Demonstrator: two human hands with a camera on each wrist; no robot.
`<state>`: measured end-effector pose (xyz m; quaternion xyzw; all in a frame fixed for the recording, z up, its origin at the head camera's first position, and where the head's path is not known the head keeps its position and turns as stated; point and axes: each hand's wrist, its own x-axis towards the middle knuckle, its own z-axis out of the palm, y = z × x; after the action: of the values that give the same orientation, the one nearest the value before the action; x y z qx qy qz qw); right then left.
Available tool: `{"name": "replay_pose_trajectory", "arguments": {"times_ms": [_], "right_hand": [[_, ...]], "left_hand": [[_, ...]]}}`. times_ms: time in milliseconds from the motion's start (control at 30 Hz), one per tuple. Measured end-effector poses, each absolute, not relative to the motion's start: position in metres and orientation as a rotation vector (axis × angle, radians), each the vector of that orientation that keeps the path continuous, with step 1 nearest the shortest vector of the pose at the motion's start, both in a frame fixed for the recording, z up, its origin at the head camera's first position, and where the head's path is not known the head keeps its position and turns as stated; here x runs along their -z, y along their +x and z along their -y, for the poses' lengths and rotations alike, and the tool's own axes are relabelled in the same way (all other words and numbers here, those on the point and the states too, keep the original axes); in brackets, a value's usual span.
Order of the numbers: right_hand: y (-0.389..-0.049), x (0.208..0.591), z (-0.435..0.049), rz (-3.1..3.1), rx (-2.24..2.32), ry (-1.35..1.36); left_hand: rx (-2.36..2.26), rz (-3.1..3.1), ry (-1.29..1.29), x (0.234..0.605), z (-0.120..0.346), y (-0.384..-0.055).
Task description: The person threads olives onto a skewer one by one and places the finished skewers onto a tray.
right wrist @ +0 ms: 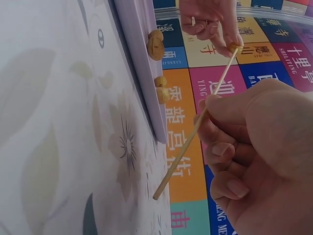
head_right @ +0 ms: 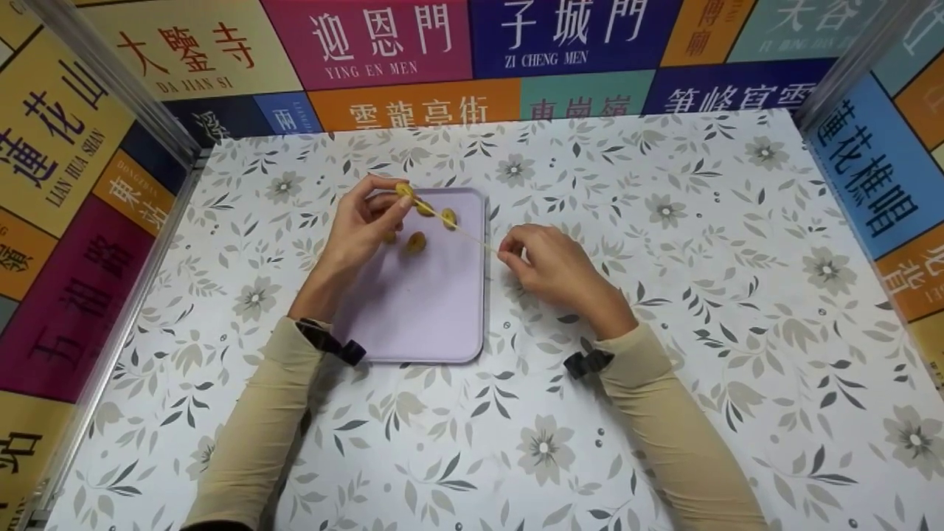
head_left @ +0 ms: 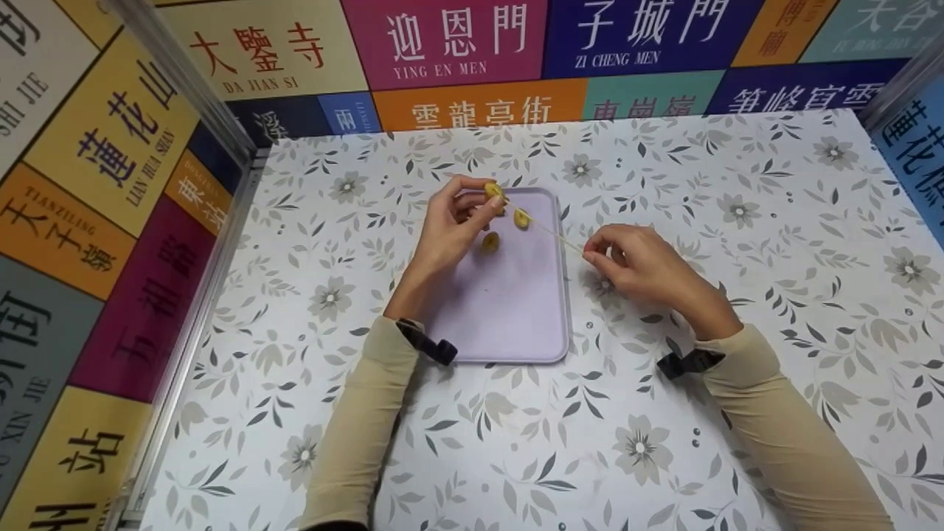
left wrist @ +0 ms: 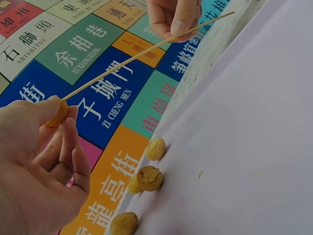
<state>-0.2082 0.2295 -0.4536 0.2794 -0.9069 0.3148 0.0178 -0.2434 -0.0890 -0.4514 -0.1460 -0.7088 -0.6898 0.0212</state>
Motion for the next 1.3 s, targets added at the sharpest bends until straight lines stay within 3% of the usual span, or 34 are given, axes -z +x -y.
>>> {"name": "replay_pose_trajectory", "arguments": {"times_ms": [733,1300], "right_hand": [[-0.208,0.452,-0.221,2.785,-1.074,0.815],[-0.209,0.455,-0.228,2.931,-1.075,0.688]], "left_hand": [[2.146,2.090,-0.465,0.453,0.085,-0.244],[2.058,2.021,-0.186,0.449,0.107,-0.248]]}}
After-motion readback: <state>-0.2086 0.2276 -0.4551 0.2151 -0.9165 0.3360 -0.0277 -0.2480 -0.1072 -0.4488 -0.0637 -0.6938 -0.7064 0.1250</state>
